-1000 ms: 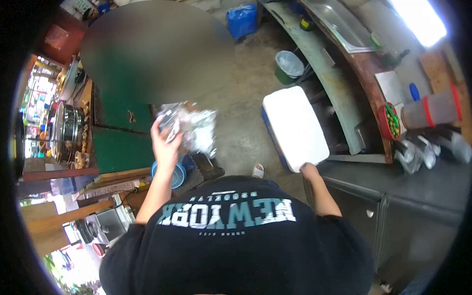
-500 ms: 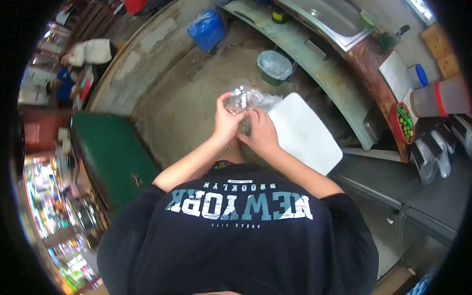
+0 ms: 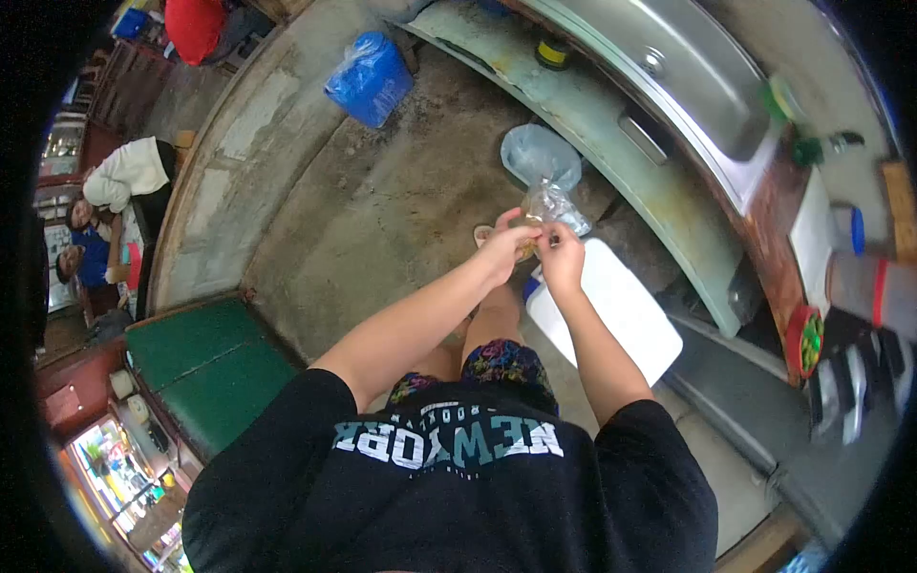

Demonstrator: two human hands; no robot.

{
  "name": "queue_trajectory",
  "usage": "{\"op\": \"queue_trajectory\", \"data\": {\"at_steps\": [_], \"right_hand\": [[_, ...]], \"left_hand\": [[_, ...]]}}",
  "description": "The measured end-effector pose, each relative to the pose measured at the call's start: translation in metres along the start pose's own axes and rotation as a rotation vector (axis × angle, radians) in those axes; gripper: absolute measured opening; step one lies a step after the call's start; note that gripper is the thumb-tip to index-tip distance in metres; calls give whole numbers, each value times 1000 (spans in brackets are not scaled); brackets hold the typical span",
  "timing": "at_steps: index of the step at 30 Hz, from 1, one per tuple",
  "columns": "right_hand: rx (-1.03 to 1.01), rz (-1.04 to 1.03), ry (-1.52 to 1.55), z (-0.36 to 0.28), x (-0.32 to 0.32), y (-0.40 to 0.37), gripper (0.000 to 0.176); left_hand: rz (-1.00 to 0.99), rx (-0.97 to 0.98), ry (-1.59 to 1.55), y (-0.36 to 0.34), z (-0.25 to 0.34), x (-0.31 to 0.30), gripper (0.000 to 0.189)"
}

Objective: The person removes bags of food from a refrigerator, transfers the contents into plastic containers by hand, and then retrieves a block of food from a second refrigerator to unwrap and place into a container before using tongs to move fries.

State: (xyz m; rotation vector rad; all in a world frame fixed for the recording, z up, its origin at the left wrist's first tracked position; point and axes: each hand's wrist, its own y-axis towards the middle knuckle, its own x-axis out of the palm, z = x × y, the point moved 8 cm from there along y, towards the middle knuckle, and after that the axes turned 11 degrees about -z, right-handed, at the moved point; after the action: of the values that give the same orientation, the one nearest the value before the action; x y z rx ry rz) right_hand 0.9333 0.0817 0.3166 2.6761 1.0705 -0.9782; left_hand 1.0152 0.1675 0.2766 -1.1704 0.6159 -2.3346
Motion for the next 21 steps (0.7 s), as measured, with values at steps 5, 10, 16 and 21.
{"op": "queue_trajectory", "data": {"at_steps": [5, 10, 16, 21], "right_hand": [[69, -153, -164, 73, 63, 112, 13], [167, -313, -410, 178, 136, 232, 26], [201, -632, -482, 324, 220, 319, 53], [261, -730, -475, 356, 270, 329, 60]], "left_hand": [[55, -61, -169, 127, 4, -66, 68], [-63, -124, -402, 309, -49, -143, 34], [178, -61, 204, 395, -88, -278, 44], [389, -202, 226, 316, -103, -376, 54]]}}
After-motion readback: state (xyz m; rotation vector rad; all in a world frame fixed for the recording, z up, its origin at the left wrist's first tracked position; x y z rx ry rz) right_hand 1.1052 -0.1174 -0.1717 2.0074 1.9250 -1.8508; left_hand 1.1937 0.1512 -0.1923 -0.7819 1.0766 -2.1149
